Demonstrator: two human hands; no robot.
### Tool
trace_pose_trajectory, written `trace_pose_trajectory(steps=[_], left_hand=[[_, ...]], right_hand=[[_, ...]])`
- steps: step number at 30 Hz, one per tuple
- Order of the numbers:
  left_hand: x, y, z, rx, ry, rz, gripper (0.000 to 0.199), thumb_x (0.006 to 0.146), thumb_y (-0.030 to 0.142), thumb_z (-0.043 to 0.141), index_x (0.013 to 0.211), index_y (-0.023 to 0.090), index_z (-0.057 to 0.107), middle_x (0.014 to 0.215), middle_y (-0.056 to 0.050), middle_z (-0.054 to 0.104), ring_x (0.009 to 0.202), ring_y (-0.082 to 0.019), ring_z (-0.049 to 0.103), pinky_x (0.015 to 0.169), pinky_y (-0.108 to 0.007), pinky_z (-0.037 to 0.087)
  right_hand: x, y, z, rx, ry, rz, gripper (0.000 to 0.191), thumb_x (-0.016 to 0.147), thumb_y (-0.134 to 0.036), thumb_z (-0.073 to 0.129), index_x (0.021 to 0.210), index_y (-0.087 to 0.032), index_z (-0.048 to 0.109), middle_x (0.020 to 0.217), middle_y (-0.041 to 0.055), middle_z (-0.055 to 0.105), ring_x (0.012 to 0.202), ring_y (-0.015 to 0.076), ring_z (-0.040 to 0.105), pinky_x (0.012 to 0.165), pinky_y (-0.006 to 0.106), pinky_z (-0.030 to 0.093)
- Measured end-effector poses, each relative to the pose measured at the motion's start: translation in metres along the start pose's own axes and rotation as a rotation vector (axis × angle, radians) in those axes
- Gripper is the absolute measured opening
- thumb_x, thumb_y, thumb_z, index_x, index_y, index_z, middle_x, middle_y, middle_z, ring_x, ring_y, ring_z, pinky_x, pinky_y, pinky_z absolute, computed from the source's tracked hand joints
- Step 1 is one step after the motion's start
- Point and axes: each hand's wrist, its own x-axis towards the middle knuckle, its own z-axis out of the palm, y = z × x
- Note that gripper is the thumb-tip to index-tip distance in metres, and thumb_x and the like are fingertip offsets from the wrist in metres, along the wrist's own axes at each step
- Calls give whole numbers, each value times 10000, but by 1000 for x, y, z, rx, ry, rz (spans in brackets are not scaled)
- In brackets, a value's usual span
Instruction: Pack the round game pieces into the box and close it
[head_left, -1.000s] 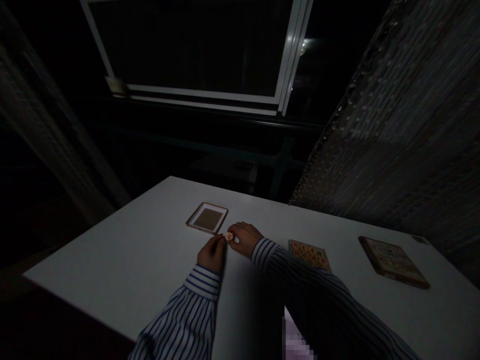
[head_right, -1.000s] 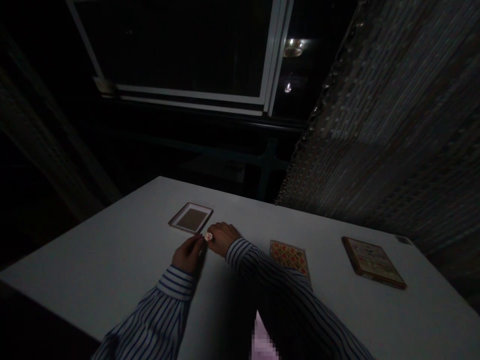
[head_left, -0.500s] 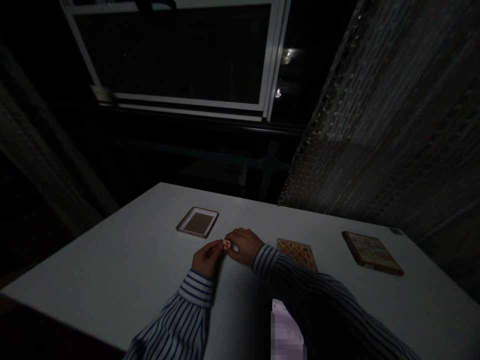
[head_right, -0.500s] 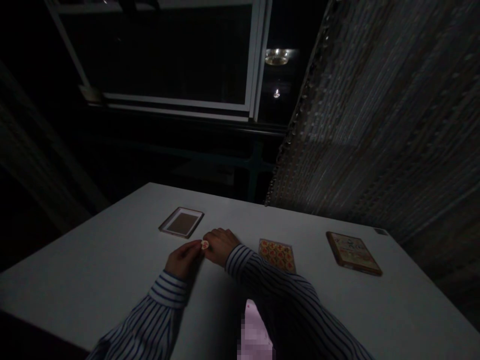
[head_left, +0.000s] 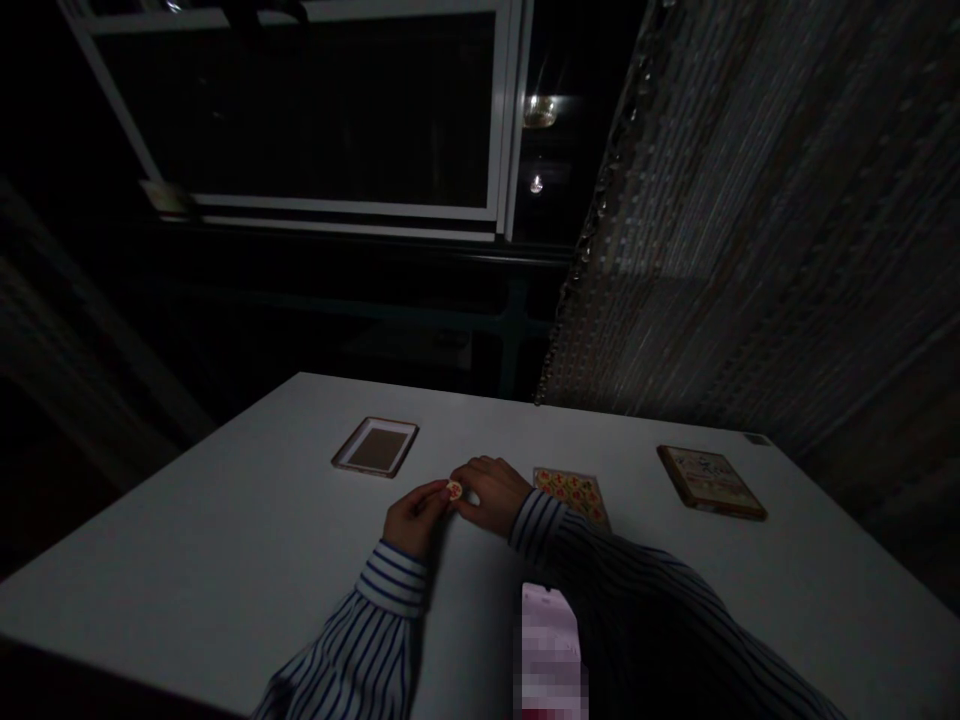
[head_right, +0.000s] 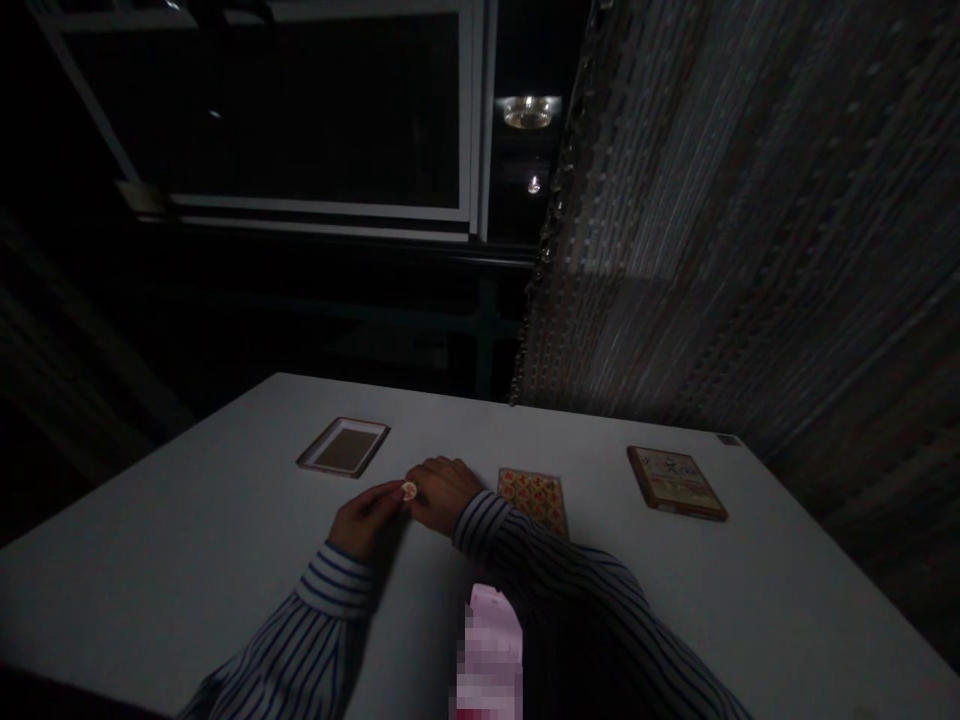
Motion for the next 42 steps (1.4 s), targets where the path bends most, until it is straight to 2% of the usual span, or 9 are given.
trace_pose_trajectory(steps=[7,12,18,24,34,42], left_hand=[[-3,-4,15,8,-21,5,282,571,333,667,757,122,654,738,-65,697,703,-187,640,663,-289,525],[-4,-6,25,52,-71,-1,299,581,347,661,775,119,651,767,-75,697,728,-186,641,685,-286,521],[-6,-11,40,-2,-102,-29,256,582,307,665,763,127,650,742,-61,699,715,-182,643,673,-280,523],[-8,-13,50,-45,-130,-77,258,576,290,676,775,128,649,743,-55,699,711,-170,643,685,-267,522],[-9,-14,65,-21,-151,-104,265,568,292,683,778,132,654,744,-59,698,696,-174,642,670,-273,522],[-10,-16,77,-29,-159,-109,296,554,304,699,778,115,659,732,-62,696,683,-172,639,689,-290,513]], right_hand=[[-17,15,-2,11,52,46,325,768,-360,514,1032,-172,533,956,64,593,904,182,509,781,307,351],[-33,26,-9,24,79,101,337,758,-358,531,1039,-172,525,953,56,594,895,175,511,782,306,359],[-50,39,-15,65,136,136,343,737,-322,555,1040,-166,520,960,49,592,898,169,512,791,297,364],[-62,50,-13,79,156,193,367,723,-341,567,1039,-159,523,941,57,598,880,171,524,787,303,378],[-84,63,-13,100,274,227,340,709,-323,579,997,-145,548,878,61,626,813,160,565,770,291,412],[-100,77,-5,138,386,219,276,703,-223,545,960,-127,573,918,112,638,823,183,588,731,309,463]])
